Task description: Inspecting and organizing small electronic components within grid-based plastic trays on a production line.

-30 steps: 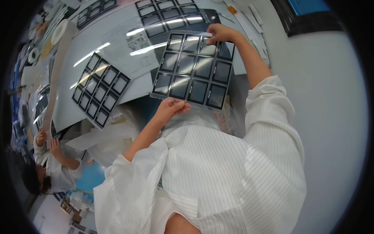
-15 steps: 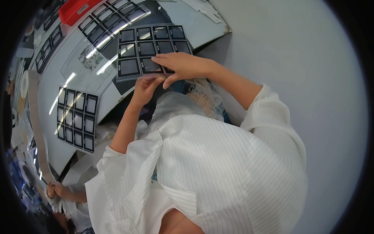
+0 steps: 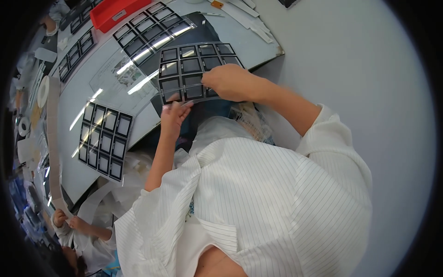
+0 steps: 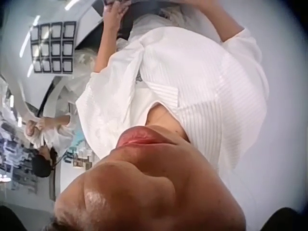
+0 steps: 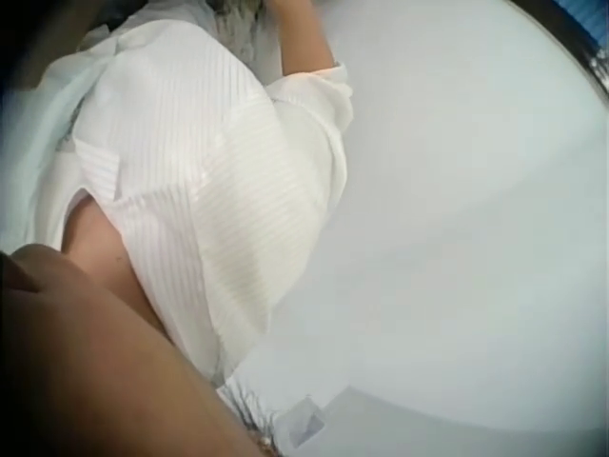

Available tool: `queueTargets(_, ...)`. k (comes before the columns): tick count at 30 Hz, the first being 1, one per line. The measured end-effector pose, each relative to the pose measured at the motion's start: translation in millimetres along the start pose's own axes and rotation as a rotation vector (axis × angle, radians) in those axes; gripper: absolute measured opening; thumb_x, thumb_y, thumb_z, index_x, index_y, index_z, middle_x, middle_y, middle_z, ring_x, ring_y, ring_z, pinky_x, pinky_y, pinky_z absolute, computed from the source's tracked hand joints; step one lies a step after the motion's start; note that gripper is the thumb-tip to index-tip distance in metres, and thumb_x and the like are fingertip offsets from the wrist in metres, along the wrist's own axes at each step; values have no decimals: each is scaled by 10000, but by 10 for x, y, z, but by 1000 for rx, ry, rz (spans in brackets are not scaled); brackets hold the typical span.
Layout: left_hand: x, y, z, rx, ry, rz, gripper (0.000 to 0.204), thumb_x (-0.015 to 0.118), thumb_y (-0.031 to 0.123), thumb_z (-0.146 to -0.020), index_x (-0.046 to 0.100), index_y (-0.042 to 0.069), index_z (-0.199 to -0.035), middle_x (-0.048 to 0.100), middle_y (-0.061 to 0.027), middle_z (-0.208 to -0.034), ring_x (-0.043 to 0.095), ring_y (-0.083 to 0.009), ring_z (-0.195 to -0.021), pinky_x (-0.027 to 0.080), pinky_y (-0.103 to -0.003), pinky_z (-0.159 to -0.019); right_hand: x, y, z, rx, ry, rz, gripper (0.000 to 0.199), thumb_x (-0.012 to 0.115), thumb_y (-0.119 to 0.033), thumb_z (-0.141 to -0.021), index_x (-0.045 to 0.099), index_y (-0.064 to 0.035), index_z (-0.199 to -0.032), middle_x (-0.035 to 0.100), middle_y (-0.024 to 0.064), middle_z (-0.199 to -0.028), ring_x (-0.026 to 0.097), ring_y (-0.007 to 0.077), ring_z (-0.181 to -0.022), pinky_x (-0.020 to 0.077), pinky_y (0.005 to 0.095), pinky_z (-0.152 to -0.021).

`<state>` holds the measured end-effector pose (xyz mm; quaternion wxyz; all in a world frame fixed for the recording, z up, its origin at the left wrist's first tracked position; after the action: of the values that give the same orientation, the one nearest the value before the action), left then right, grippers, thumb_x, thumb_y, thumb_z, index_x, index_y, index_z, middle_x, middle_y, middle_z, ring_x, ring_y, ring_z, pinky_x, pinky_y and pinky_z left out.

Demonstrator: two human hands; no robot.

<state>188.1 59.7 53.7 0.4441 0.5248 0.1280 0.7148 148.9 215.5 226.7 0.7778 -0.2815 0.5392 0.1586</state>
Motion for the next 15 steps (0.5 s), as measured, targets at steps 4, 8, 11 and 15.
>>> queueTargets(4, -203, 127, -78, 85, -34, -152, 180, 636, 97, -872, 617, 9, -1028, 666, -107, -1008, 639, -147, -902, 500, -265, -824, -1, -196, -116, 56, 80, 58, 356, 476, -11, -815, 527, 46, -1163, 578, 226, -1175, 565, 356, -1070, 462, 413, -891)
queueTargets(8, 53, 20, -85, -172, -420, -452, 217, 666, 107, -855, 610, 5, -1039, 669, -103, -996, 650, -142, -869, 522, -277, -789, 666, 48, -130, -20, -95, -32, 585, 476, -55, -829, 312, 80, -1375, 380, 324, -1372, 434, 392, -1263, 363, 420, -1035)
queueTargets(11, 158, 146, -320, -80, -315, -239, 301, 684, 97, -840, 572, -4, -1100, 664, -97, -1017, 650, -149, -888, 530, -296, -805, 626, -43, -149, -64, -184, 20, 608, 447, -89, -856, 254, 82, -1406, 304, 338, -1418, 337, 446, -1319, 298, 464, -1086)
queueTargets(15, 267, 71, -392, 29, -306, -161, 327, 666, 82, -852, 552, -6, -1145, 655, -88, -1050, 638, -153, -931, 522, -306, -841, 564, -89, -159, 67, -205, 179, 693, 452, -28, -814, 173, 61, -1443, 221, 295, -1479, 214, 414, -1389, 193, 490, -1133)
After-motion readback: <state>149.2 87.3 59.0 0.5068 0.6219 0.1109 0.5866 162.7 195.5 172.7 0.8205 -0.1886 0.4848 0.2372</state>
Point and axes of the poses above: each hand's wrist, its own z-axis away from the middle knuckle, its own x-axis out of the palm, y = z × x, the point moved 7 cm from there along -z, towards the middle knuckle
